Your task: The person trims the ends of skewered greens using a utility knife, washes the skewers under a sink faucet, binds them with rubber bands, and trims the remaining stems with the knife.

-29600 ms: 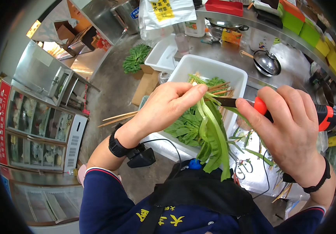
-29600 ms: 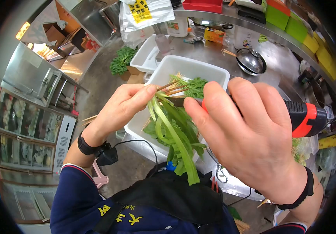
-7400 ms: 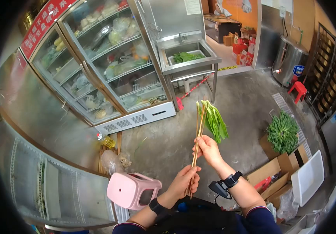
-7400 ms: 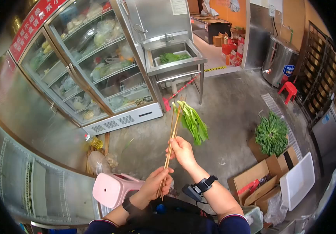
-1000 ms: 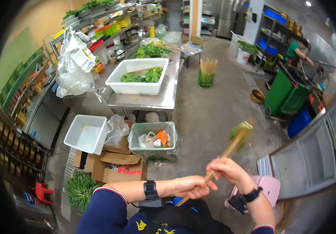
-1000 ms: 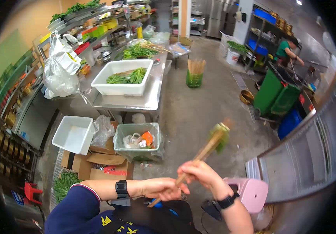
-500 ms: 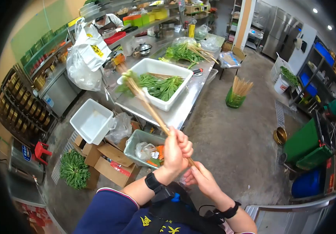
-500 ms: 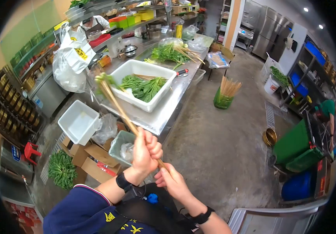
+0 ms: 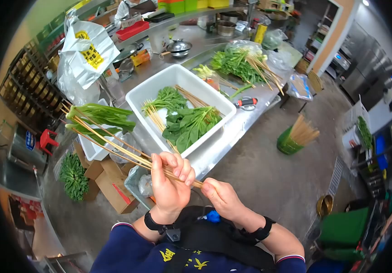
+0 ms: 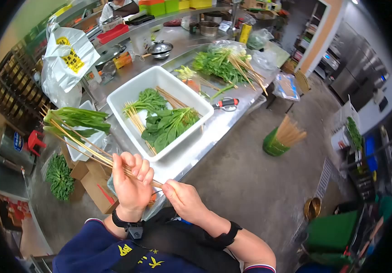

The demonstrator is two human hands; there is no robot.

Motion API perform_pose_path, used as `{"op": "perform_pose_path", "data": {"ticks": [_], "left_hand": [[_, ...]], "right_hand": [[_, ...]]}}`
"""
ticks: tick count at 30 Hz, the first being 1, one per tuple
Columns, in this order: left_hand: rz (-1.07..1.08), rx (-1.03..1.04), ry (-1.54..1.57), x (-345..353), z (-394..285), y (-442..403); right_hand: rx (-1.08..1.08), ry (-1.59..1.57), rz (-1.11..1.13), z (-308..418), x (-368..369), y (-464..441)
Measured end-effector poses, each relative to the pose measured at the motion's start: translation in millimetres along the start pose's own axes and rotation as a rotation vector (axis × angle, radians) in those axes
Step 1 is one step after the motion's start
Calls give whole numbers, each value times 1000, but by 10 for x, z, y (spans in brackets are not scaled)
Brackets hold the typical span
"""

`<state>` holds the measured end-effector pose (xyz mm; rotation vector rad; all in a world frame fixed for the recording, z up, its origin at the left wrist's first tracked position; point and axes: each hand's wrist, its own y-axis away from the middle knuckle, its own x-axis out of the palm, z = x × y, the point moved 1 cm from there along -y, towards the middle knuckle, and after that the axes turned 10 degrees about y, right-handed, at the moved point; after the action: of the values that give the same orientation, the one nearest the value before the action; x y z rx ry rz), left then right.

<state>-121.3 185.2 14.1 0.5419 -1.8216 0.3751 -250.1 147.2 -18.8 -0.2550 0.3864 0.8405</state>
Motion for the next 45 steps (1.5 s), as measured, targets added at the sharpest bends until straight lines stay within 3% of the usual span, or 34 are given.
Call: {"op": "perform_pose_path", "data": {"ticks": [3,5,9,11,13,15,18,20,21,23,29,32,34,35,37,39,41,45], "left_hand": [[-167,26,-19,80,281,-312],[16,-111,29,-32,489,-511],[-43,33,-10,8,832,-821],[-132,164,0,124,962,-910],[-176,326,39,289,1037,-963],[-157,408,64,385,1095,-1001],[-222,510,39,457,1210,-1068],[-255,546,25,455,1284,-1089],[-260,566,21,439,1314,-1101],[-311,620,46,415,1338,-1134],[-190,688,40,37,1139,-1445],[-224,712,150,-172,1069,-1615],[-214,715,260,-268,1008,-1722],[-220,719,264,-306,973,-1770],[-247,696,292,-365,948,-1840],[-272,695,302,-361,924,-1897],[-292,705,303,-338,900,-1960],[-306,763,271,-226,961,-2024]], "right_hand": [[-55,-39,58,-256,-286,-345],[-109,-112,107,-466,-443,-560],[-223,-50,242,-807,-910,-901],[-399,100,365,-915,-1260,-1108],[-192,192,529,-1083,-1723,-1328],[-158,155,478,-1569,-2135,-1605],[-55,472,562,-2097,-2724,-2176],[-53,360,481,-2758,-2828,-2627],[104,287,490,-2826,-2861,-2817],[134,254,514,-3193,-2775,-3247],[288,-59,277,-3630,-2313,-4518],[211,77,246,-3806,-2015,-5071],[5,582,197,-3713,-1847,-5375],[5,585,205,-3691,-1766,-5492],[-252,935,324,-3640,-1590,-5602],[-203,952,427,-3747,-1428,-5715],[-206,1395,567,-3861,-1243,-5834],[-134,1313,595,-3805,-1141,-5800]]}}
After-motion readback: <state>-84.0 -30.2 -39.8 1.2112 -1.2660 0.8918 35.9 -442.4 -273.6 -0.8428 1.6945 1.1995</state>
